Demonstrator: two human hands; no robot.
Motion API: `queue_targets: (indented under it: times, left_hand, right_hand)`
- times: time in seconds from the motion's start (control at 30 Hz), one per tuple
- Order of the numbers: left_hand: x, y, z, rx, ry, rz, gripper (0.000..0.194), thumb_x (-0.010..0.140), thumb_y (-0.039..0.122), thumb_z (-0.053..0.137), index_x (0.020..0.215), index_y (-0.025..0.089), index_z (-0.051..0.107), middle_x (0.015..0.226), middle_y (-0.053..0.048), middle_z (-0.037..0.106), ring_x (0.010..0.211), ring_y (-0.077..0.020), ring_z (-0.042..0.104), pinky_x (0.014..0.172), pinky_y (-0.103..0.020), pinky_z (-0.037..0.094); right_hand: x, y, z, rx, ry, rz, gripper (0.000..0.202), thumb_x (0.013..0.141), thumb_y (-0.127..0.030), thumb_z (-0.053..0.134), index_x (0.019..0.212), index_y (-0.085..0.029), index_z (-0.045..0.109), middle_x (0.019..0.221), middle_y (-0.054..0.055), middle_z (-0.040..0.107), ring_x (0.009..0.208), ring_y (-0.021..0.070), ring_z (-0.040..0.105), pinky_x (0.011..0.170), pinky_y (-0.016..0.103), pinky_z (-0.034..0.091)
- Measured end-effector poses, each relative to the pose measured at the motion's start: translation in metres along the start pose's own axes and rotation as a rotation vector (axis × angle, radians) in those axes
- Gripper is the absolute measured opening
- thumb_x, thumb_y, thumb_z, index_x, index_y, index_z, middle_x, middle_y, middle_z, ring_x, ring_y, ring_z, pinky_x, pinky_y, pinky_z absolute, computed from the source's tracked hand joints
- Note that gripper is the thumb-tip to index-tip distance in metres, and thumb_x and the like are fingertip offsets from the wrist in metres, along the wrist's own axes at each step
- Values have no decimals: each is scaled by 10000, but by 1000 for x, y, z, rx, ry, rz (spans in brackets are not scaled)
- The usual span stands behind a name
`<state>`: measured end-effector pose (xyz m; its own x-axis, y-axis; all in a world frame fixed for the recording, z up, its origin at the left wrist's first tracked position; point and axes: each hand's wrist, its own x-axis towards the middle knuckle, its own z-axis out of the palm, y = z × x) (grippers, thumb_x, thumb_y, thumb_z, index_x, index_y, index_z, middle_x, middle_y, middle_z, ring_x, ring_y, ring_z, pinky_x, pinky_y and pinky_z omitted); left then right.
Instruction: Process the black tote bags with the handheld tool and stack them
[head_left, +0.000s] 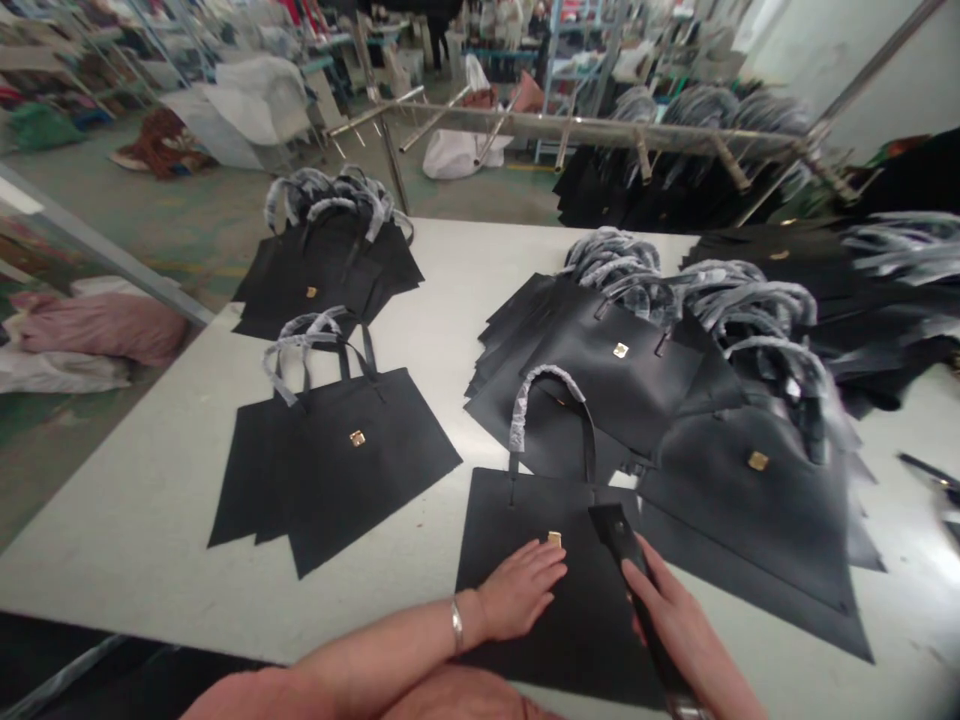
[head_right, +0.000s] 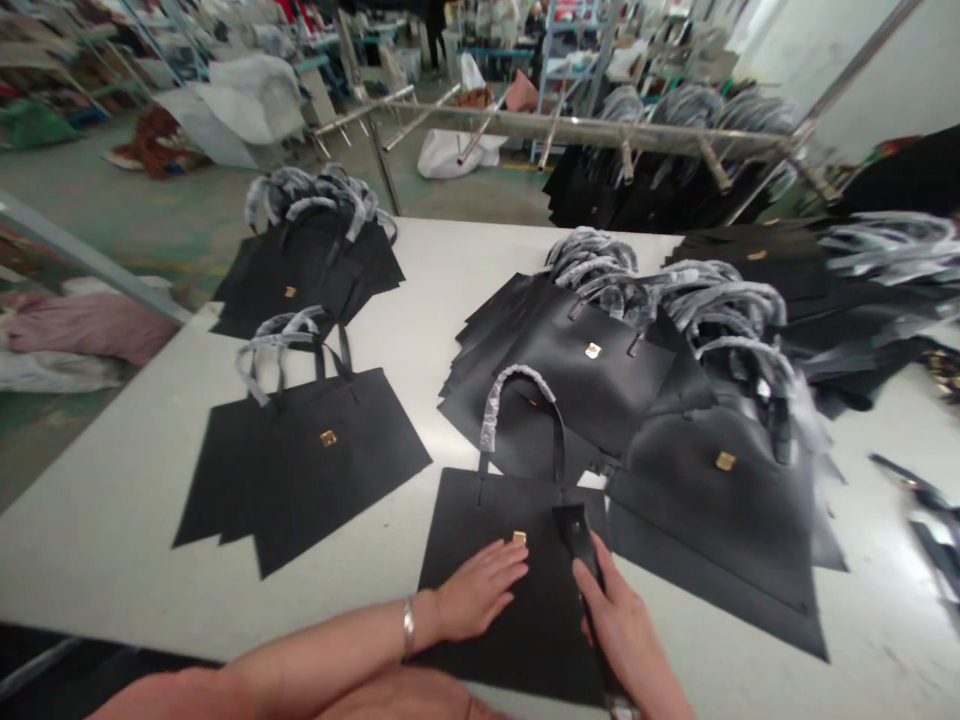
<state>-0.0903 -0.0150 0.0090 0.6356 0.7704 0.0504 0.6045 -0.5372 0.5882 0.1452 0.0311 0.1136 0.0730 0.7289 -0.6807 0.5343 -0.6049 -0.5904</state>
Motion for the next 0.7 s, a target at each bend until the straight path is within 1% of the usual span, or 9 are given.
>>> queue_targets:
  times: [0.07, 0.13, 0.17, 0.27, 0.33, 0.43, 0.5, 0.63, 0.7]
  left_hand:
    - [-12, -15, -6, 34, 48, -29, 387, 1000, 281, 452, 1369, 174, 504, 1474, -86, 496, 1433, -208, 353, 1221, -449, 203]
    - [-23, -28, -9, 89, 64, -57, 379, 1002, 303, 474, 1357, 176, 518, 1454, -93, 516, 1419, -239, 376, 1207, -484, 227]
    - [-28, -33, -9, 109, 57, -54, 385, 1003, 316, 481, 1358, 171, 519, 1448, -99, 522, 1408, -244, 393, 1198, -479, 251]
    - [-36, -41, -4, 127, 31, -12, 360, 1020, 318, 453, 1335, 168, 541, 1369, -93, 595, 1352, -217, 469, 1182, -435, 296]
    - [-36, -42, 2, 125, 45, -8, 331, 1024, 304, 446, 1302, 169, 566, 1289, -85, 650, 1315, -202, 508, 1181, -422, 297]
    - [-33, -43, 8, 134, 85, -16, 294, 1013, 280, 470, 1254, 162, 593, 1226, -89, 677, 1291, -199, 524, 1176, -416, 296]
    - [-31, -43, 9, 143, 106, -19, 278, 1006, 271, 485, 1235, 158, 596, 1205, -88, 681, 1277, -195, 530, 1173, -407, 290]
    - [-30, -42, 4, 157, 103, -5, 221, 1003, 261, 489, 1152, 169, 624, 1156, -63, 693, 1226, -181, 554, 1166, -386, 270]
    - [-29, -41, -1, 165, 98, 5, 212, 1002, 257, 487, 1133, 168, 627, 1140, -57, 696, 1211, -180, 557, 1163, -384, 260]
  right_hand:
    - [-5, -4, 19, -14, -82, -22, 709, 891, -608, 431, 1502, -257, 353, 526, -56, 609, 499, 208, 629, 512, 296, 476]
    - [-7, -17, 40, -46, -167, -55, 705, 896, -594, 435, 1505, -247, 359, 543, -53, 620, 507, 201, 631, 520, 288, 475]
    - [-6, -26, 50, -72, -207, -80, 697, 900, -579, 435, 1502, -234, 371, 536, -52, 615, 507, 199, 630, 525, 284, 473]
    - [1, -50, 75, -139, -306, -155, 652, 922, -524, 420, 1478, -184, 416, 526, -43, 595, 491, 186, 619, 528, 274, 461]
    - [8, -63, 86, -152, -326, -172, 629, 928, -496, 418, 1460, -161, 436, 569, -29, 610, 470, 175, 608, 525, 272, 464]
    - [16, -72, 95, -168, -311, -169, 620, 931, -493, 414, 1459, -170, 432, 589, -26, 611, 456, 174, 603, 516, 275, 472]
    - [17, -73, 97, -180, -309, -171, 630, 935, -503, 406, 1475, -178, 412, 568, -30, 602, 476, 185, 617, 524, 276, 480]
    - [14, -65, 94, -232, -323, -188, 619, 925, -483, 439, 1457, -167, 452, 608, -11, 645, 509, 181, 640, 590, 275, 499]
    - [15, -64, 94, -234, -338, -175, 613, 923, -483, 434, 1452, -174, 463, 604, -16, 653, 486, 178, 637, 566, 274, 496]
